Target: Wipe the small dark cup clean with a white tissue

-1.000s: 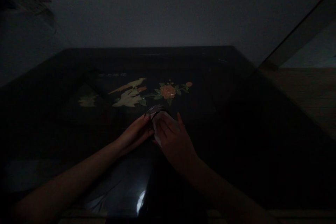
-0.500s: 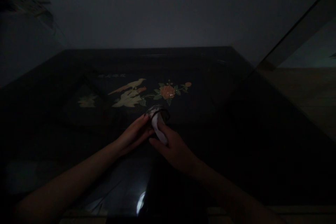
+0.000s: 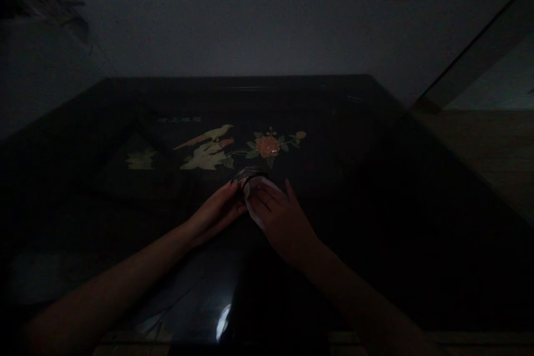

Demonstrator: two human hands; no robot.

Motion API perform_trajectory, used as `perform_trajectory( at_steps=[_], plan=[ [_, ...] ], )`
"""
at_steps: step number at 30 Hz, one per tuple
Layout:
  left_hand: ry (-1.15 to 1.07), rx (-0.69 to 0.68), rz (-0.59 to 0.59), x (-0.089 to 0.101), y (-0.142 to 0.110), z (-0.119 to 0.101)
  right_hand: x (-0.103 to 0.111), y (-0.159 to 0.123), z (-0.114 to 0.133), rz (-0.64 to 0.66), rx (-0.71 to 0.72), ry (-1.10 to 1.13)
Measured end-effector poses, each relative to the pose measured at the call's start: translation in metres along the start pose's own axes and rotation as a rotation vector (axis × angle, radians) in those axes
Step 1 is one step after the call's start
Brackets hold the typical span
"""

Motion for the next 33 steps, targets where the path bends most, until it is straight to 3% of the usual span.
perform_trajectory(
  at_steps=[5, 11, 18, 25, 29, 33],
  plan=[
    [0.010, 0.002, 0.002, -0.002, -0.002, -0.001, 0.001, -0.001, -0.001, -0.021, 0.006, -0.103],
    [0.012, 0.001, 0.009, -0.001, -0.002, -0.001, -0.001, -0.001, 0.000, 0.027, -0.038, -0.003],
    [0.009, 0.004, -0.001, -0.001, -0.002, -0.002, 0.000, -0.002, 0.004, -0.017, -0.100, 0.449],
    [0.026, -0.005, -0.002, 0.000, -0.002, -0.001, 0.003, -0.001, -0.004, -0.027, -0.294, 0.954],
    [0.035, -0.007, -0.004, -0.001, -0.002, -0.003, -0.003, -0.005, -0.006, -0.080, -0.322, 0.927],
    [0.035, 0.004, -0.011, -0.001, -0.003, -0.003, -0.005, -0.006, -0.003, -0.122, -0.186, 0.700]
  ],
)
Point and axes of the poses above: each hand's wrist, its own y-axis towards the middle knuckle, its own x-axis out of the back of the hand, z = x × y, the point moved 5 cm from there along y, towards the middle knuckle, and after that the axes turned 13 degrees about y, right-handed, at the moved point
